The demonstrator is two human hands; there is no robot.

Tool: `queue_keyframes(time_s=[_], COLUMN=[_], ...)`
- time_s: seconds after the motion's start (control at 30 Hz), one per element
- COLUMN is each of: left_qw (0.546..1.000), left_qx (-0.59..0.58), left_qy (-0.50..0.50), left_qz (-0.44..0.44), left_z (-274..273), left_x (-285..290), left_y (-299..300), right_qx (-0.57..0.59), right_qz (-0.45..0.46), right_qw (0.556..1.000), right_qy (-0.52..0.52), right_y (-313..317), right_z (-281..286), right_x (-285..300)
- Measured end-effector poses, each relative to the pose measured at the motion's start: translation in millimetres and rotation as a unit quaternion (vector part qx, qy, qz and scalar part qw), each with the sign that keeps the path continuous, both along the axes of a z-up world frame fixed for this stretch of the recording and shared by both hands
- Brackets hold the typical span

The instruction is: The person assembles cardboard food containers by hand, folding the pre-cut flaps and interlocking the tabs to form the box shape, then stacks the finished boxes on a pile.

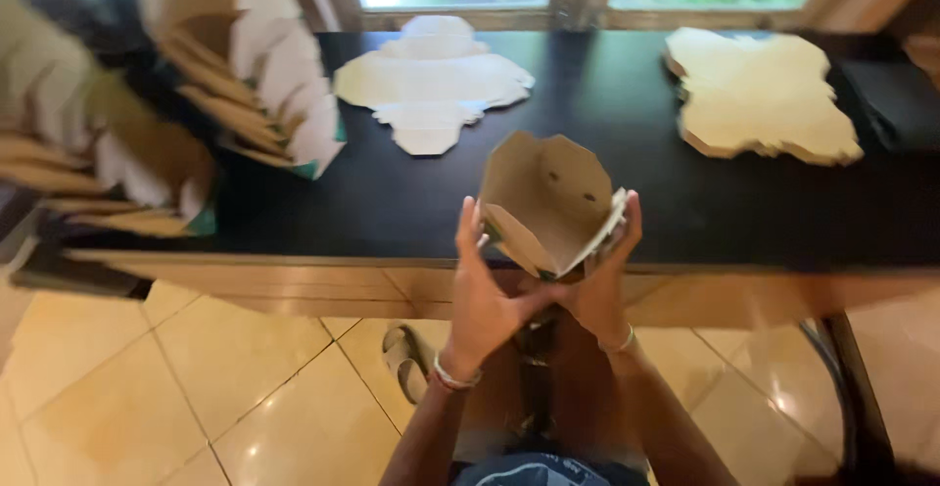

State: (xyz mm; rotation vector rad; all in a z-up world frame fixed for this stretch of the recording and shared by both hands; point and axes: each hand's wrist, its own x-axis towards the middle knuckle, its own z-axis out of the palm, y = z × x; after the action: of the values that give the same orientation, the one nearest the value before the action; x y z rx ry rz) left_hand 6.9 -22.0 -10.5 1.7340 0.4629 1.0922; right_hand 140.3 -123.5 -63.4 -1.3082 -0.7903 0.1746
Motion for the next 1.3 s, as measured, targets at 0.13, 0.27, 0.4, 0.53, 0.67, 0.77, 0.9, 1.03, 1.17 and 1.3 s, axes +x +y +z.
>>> queue_keyframes(time_s=[0.13, 0.27, 0.4, 0.53, 0.67, 0.77, 0.9, 1.03, 1.17, 1.3], left_qw=[0.999, 0.998, 0.994, 0.933, 0.913, 0.917, 0.942, 0.936, 0.885, 0.953], left_qx=[-0.032, -0.046, -0.012, 0.257, 0.274, 0.265, 0.252, 0.242, 0.318, 0.14], left_qy=[-0.005, -0.043, -0.055, -0.129, -0.094, -0.057, -0.025, 0.073, 0.14, 0.112], left_qz=[-0.024, 0.019, 0.093, 0.216, 0.287, 0.292, 0.218, 0.245, 0.311, 0.245], left_z=[14, 31, 55, 99, 128, 141, 128, 100, 88, 120], left_x=[-10, -25, -36, -42, -35, -35, -33, -31, -35, -45], left_y=[10, 33, 89, 200, 320, 359, 382, 392, 399, 362], right_qx=[-0.003, -0.001, -0.034, -0.202, -0.279, -0.301, -0.322, -0.314, -0.316, -0.31], right_qz=[-0.005, 0.059, 0.069, -0.003, -0.058, -0.057, -0.057, -0.062, -0.062, -0.07], right_qw=[0.997, 0.99, 0.971, 0.921, 0.866, 0.848, 0.847, 0.846, 0.847, 0.848], right_qy=[-0.078, -0.131, -0.226, -0.333, -0.411, -0.433, -0.418, -0.426, -0.423, -0.424], right_y=[26, 39, 57, 56, 60, 60, 61, 58, 60, 60], right_z=[-15, 17, -21, -58, -67, -69, -74, -73, -75, -70], right_x=[-5, -27, -3, 25, 26, 26, 30, 26, 25, 21])
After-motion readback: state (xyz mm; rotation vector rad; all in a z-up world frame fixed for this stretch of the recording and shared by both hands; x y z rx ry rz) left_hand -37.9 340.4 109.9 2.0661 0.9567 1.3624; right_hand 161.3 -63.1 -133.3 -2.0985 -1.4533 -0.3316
